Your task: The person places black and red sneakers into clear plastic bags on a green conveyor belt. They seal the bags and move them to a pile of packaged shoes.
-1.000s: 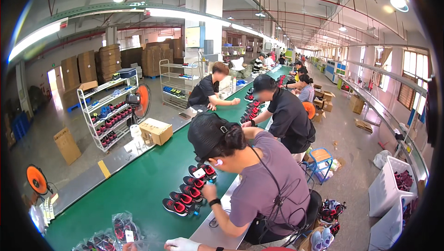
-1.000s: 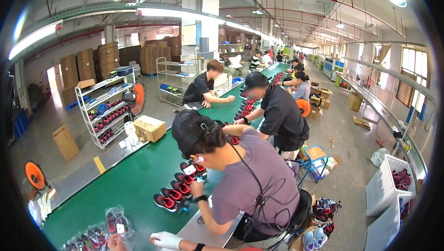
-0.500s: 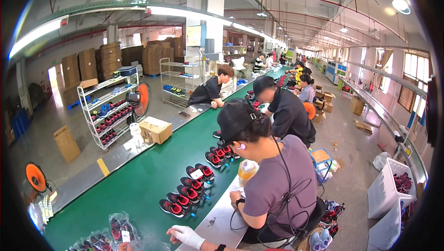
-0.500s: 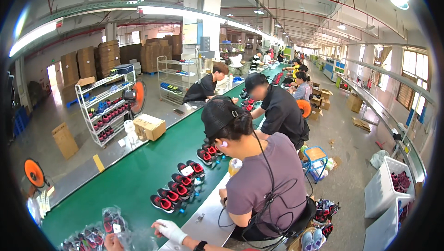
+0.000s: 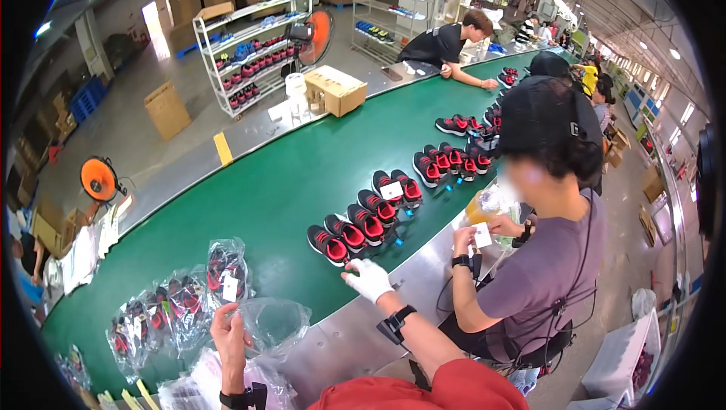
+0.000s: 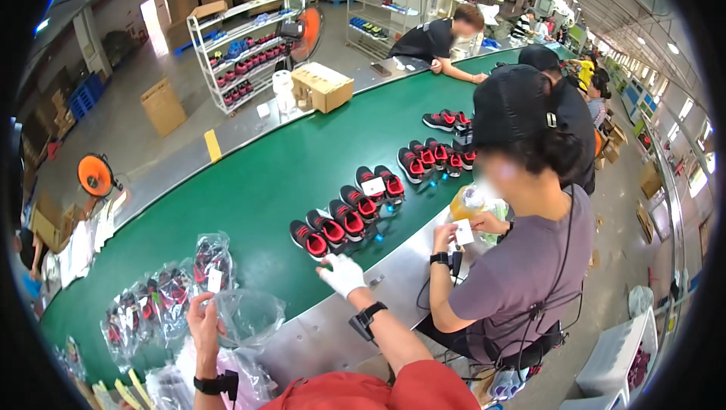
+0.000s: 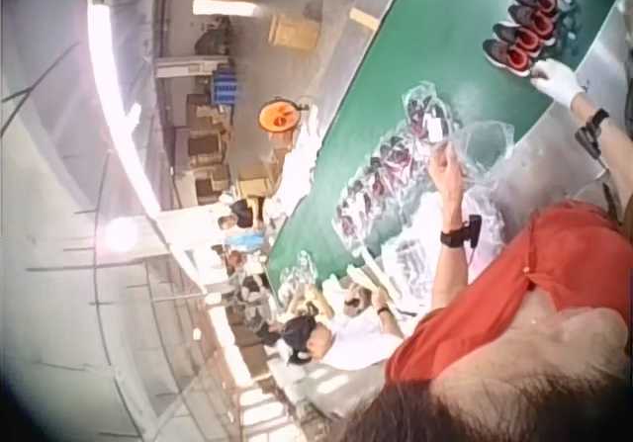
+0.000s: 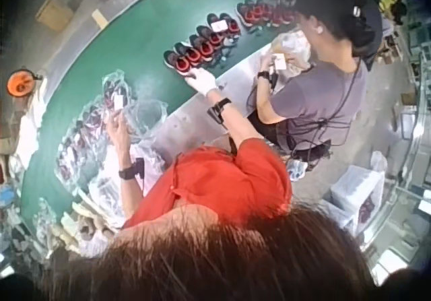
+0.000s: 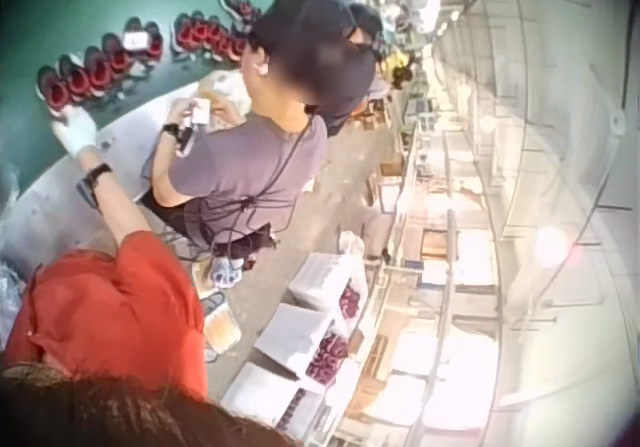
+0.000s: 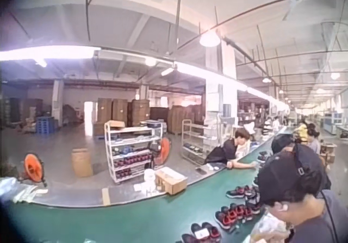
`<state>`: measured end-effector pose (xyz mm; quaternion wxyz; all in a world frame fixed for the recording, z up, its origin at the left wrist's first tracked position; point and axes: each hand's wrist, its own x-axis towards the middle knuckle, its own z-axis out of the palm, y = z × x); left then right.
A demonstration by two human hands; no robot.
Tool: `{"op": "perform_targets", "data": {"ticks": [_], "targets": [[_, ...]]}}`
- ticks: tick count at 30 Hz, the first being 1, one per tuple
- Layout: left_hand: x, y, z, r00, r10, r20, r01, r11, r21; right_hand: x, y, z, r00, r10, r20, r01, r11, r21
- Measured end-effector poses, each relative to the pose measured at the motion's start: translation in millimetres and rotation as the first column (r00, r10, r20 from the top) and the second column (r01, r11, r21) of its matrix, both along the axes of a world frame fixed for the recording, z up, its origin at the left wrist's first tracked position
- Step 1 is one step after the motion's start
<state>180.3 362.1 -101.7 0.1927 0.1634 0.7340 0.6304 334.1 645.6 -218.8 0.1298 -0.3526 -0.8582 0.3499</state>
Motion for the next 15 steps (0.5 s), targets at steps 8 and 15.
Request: {"op": "perform_targets", "data": {"ticks": [8, 15], "targets": [[-9.7, 20.7, -14.9, 0.999, 0.020, 0.027, -0.019, 0.998, -0.063, -54.9, 50.0, -33.7, 0.944, 0.152, 0.291, -0.274, 0.853, 0.444], [-34.2, 53.8, -26.8, 0.999, -0.035, 0.037, 0.039, 0.993, -0.114, -73.4, 50.1, -57.6, 0.891, 0.147, 0.430, -0.299, 0.902, 0.312]]}}
